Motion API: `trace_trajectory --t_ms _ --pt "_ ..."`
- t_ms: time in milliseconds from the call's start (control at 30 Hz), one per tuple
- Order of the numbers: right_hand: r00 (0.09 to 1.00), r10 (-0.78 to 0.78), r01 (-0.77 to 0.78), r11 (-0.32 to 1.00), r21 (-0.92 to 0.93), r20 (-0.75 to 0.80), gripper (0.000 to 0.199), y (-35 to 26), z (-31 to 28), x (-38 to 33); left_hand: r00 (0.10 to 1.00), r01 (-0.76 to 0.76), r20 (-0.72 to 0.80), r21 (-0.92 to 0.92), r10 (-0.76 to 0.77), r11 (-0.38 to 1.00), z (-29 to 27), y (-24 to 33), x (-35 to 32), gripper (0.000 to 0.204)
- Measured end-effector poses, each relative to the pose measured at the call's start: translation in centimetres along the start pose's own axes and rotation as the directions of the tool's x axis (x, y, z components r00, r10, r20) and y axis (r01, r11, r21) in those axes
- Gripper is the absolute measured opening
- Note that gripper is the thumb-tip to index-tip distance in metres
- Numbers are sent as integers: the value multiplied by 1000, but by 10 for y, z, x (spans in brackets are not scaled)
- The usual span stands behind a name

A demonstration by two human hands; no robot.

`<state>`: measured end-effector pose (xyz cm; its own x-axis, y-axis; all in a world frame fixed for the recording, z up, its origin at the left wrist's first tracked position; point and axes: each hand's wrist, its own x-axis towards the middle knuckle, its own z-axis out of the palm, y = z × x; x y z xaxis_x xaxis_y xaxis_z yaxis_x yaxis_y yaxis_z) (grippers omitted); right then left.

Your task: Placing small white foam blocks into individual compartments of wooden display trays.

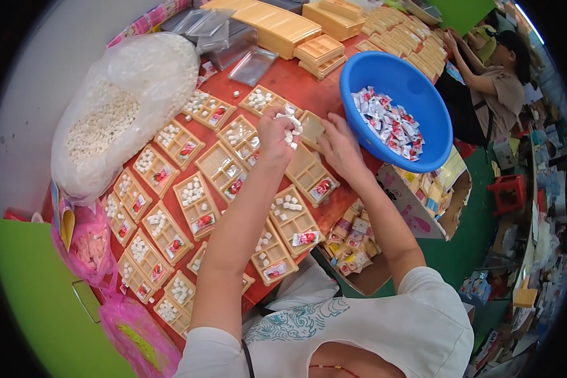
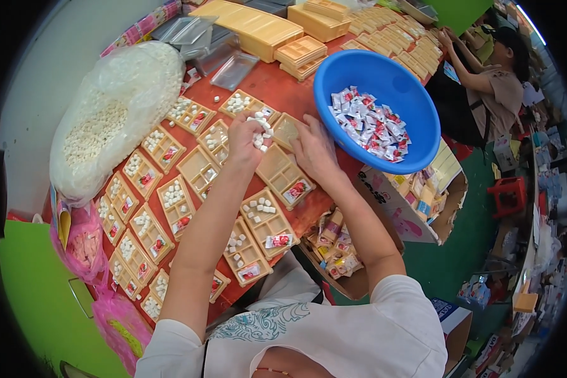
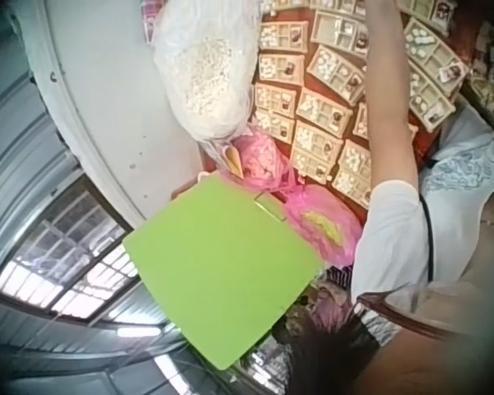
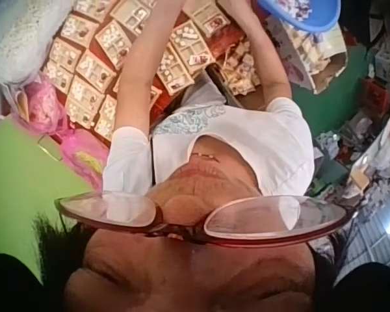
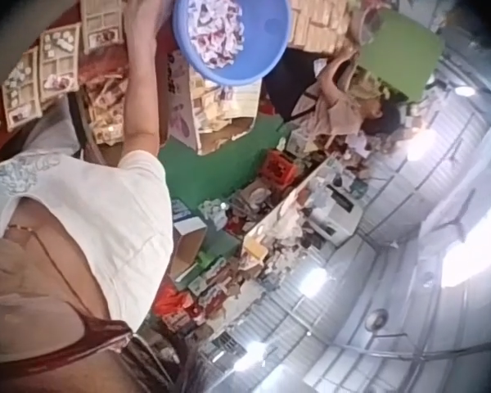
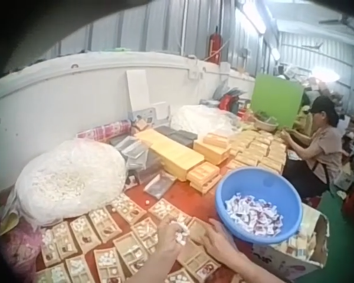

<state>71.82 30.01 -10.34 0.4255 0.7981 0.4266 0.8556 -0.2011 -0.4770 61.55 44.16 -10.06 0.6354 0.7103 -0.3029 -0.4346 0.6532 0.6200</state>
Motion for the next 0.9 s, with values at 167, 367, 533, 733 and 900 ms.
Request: trace_trajectory --t_ms 167,367,533,733,900 --pt "990 76 -81 996 36 120 52 4 5 -17 942 -326 107 519 318 790 10 -33 33 19" --pt "995 28 -30 999 20 92 51 14 10 -20 726 -577 377 788 575 212 23 -58 30 10" --pt "997 37 -45 990 130 65 52 10 7 -16 686 -614 433 775 585 146 21 -60 29 11" --pt "996 32 -42 993 114 85 51 14 12 -18 774 -574 362 749 520 332 17 -60 26 20" --pt "991 25 -35 996 80 133 48 12 10 -19 938 -327 68 503 341 800 17 -39 17 25"
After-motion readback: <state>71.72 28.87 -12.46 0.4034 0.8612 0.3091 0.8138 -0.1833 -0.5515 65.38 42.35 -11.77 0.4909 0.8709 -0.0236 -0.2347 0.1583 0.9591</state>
